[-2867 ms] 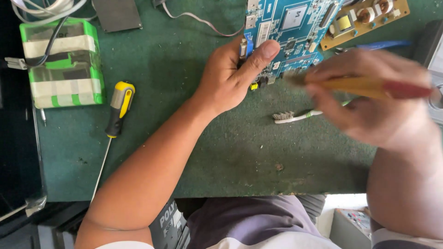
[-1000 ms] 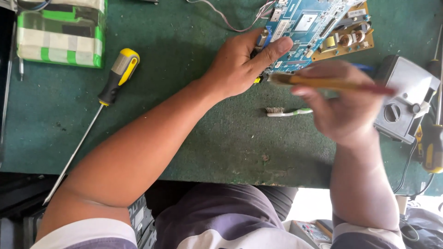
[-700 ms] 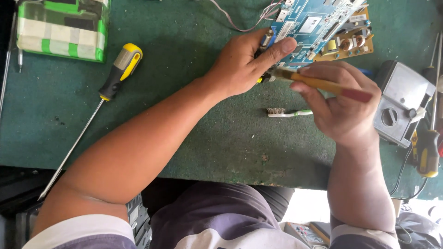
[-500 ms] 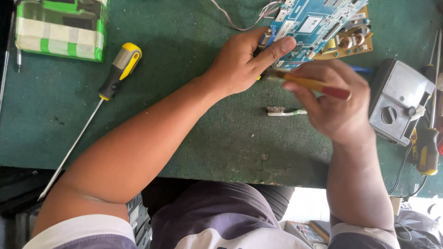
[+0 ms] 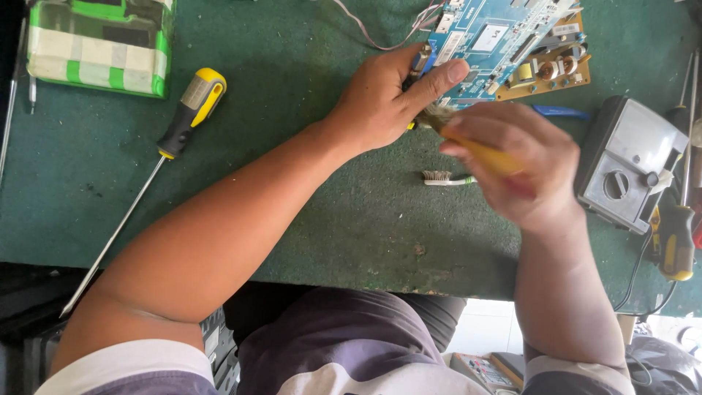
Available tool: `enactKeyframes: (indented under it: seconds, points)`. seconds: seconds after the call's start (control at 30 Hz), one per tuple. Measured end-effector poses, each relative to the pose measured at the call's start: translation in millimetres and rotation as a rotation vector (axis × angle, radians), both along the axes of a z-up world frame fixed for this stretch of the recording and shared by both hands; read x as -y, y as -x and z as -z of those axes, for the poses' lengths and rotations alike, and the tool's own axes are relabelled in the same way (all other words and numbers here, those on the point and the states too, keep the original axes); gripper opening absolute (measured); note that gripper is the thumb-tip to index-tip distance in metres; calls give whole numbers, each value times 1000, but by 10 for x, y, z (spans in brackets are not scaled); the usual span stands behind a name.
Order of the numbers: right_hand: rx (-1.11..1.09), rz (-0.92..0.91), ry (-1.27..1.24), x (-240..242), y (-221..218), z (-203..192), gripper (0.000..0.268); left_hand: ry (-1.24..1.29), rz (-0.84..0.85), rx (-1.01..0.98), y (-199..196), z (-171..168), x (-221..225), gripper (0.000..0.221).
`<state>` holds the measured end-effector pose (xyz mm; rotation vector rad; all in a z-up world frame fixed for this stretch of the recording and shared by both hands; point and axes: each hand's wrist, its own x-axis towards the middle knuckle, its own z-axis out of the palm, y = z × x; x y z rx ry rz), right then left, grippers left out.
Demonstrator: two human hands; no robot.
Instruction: Cleaning a circuit board using various brushes on a repair bench to remove dust.
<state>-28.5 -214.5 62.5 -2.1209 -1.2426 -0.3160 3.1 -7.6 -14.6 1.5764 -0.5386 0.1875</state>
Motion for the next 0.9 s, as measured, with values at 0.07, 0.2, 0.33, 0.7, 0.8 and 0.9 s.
enactKeyframes:
  seconds: [0.07, 0.2, 0.33, 0.7, 0.8, 0.9]
  points:
    - [-48, -13, -4, -19, 12, -3, 21, 7, 11, -6, -2, 10, 2, 36]
    - [11, 64, 140, 150, -89, -33, 14, -20, 3, -12, 11, -20, -11, 37]
    - [22, 31, 82, 83, -44, -17, 7, -33, -33, -26, 12, -72, -4, 42]
    - [0, -80, 103, -40, -11, -79, 10, -30, -2, -28, 13, -33, -12, 36]
    - [-101, -40, 113, 17, -6, -67, 11, -32, -10, -31, 22, -57, -9, 38]
    - [-94, 34, 125, 45, 2, -99, 11, -18, 0, -23, 22, -24, -11, 36]
